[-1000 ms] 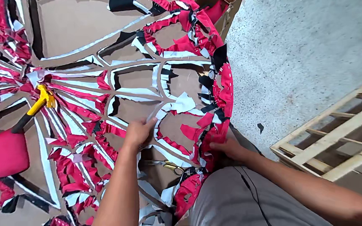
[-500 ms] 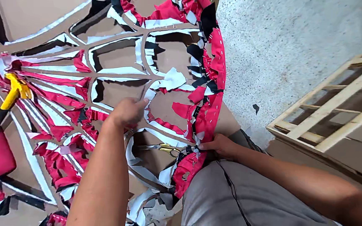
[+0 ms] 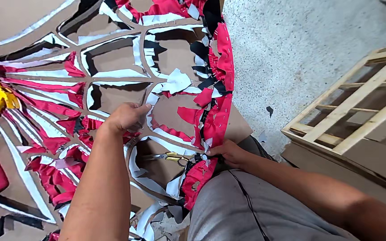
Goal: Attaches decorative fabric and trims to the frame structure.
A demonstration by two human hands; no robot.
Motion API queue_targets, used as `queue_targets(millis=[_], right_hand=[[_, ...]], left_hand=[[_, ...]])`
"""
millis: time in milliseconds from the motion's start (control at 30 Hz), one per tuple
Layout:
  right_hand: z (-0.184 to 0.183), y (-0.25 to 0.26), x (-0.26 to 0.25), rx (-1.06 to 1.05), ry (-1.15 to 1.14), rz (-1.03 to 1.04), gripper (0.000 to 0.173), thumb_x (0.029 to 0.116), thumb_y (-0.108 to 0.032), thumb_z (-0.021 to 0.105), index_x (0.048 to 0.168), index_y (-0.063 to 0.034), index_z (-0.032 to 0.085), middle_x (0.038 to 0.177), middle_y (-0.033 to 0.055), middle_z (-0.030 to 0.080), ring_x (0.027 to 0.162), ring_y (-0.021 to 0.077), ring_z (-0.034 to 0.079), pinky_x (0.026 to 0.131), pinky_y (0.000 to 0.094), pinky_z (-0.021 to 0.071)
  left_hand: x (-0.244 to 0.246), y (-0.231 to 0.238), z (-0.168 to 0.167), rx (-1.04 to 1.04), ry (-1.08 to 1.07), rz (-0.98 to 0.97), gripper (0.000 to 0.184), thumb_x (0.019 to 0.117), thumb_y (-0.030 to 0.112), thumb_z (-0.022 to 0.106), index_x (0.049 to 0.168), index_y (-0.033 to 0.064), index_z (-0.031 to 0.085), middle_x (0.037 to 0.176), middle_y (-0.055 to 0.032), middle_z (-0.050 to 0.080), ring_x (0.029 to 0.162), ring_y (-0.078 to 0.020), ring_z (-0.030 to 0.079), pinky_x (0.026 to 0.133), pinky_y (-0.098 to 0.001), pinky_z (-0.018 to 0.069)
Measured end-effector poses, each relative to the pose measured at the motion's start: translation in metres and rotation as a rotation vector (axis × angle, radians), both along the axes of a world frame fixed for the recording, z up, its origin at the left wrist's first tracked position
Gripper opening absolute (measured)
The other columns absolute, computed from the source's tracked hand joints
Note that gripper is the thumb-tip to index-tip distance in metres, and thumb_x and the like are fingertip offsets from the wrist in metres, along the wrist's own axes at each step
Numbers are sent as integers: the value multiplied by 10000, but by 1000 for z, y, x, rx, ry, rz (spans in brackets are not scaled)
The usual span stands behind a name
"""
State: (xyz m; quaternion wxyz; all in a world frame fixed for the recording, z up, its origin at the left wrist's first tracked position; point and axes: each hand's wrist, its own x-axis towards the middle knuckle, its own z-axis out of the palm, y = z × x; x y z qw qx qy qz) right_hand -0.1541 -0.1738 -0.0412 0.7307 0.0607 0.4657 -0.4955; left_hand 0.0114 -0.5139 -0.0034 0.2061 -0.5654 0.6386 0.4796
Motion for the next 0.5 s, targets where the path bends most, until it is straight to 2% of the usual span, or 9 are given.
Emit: queue_targets(millis=[100,267,367,433,500], right_hand=[[-2,1,1,-41,-33,-21,307,823,47,742,1116,6,662,1011,119,735,932,184,716,865,390,604],[4,2,2,-13,-72,25,231,837,13,734,1052,-62,697,916,73,742,793,132,712,722,323,607],[-2,3,-3,-51,-139,80,286,832,22,733,1096,-64,669,956,73,739,858,150,715,773,353,604],[4,-3,-11,-48,-79,176,319,849,3,747,1149,-38,650,1025,74,735,948,155,710,871,370,593],[10,-10,-28,-31,59,289,350,884,-110,778,1193,-16,646,1075,66,734,1006,145,703,937,362,579]], left_hand=[[1,0,0,9,-2,6,450,1034,455,578,968,21,676,809,-123,674,721,-224,658,703,-472,566],[1,-2,1,40,3,21,432,1027,434,598,917,22,671,772,-109,668,683,-202,651,669,-439,567],[0,-1,2,77,2,52,413,1032,411,594,913,21,664,741,-98,664,636,-180,645,614,-389,569],[-3,1,6,52,-17,39,418,1040,419,581,984,13,659,787,-120,662,676,-210,641,649,-433,562],[-13,4,11,-47,-4,4,453,1034,457,579,1116,22,673,898,-169,686,797,-288,669,752,-549,556]])
